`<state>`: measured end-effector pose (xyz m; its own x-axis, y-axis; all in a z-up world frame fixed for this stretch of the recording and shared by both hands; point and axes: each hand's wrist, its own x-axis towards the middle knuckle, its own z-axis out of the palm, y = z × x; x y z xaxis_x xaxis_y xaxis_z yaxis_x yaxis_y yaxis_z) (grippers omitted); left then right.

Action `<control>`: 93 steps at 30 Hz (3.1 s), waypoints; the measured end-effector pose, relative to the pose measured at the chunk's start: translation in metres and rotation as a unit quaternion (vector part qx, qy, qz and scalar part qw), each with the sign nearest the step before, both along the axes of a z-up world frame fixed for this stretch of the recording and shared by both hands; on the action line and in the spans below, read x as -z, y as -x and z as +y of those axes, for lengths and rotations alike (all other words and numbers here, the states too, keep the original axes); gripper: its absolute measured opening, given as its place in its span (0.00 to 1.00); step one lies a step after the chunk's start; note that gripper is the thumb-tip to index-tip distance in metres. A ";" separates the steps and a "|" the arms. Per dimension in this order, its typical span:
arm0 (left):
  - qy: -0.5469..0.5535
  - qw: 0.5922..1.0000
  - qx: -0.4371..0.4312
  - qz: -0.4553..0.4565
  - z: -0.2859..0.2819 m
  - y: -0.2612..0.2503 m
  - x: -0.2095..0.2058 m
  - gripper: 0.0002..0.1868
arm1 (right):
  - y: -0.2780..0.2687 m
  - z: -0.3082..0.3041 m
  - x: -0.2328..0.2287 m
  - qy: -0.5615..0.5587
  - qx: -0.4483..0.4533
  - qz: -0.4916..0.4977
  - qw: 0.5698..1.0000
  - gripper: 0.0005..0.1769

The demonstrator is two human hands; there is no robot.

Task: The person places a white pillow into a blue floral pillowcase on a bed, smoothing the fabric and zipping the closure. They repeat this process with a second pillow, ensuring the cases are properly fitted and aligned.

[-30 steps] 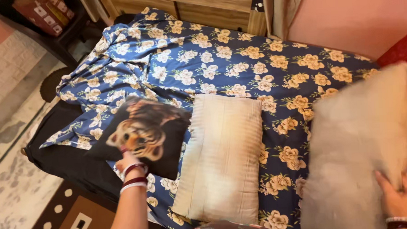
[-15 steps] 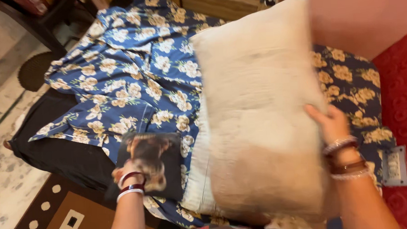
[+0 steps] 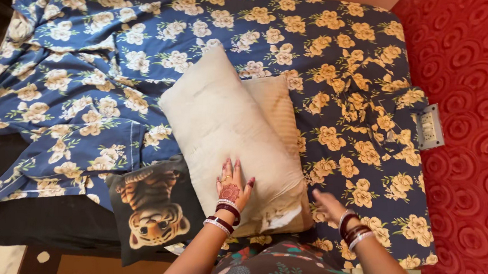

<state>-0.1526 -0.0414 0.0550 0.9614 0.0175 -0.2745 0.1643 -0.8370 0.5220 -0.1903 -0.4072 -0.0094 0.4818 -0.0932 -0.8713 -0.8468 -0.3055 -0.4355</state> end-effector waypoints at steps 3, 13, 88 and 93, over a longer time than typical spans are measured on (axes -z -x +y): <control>0.013 0.998 0.067 -0.011 0.002 0.001 -0.004 0.45 | 0.026 0.031 -0.007 -0.037 -0.028 0.024 0.999 0.51; 0.015 0.986 0.028 -0.163 0.000 0.029 -0.041 0.45 | -0.046 0.133 -0.081 -0.245 0.184 -0.172 0.936 0.25; 0.435 0.874 0.186 -0.111 0.044 -0.191 -0.338 0.19 | -0.153 0.123 -0.538 0.166 -0.443 -0.831 0.294 0.20; 0.140 0.982 0.071 -0.107 0.049 -0.180 -0.308 0.22 | -0.156 0.153 -0.484 0.179 -0.446 -0.835 0.267 0.20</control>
<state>0.0278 0.0080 0.3633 0.9849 -0.1684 -0.0402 -0.0830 -0.6628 0.7442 -0.0341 -0.2537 0.4744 0.1402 0.7752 0.6160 0.9172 -0.3360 0.2141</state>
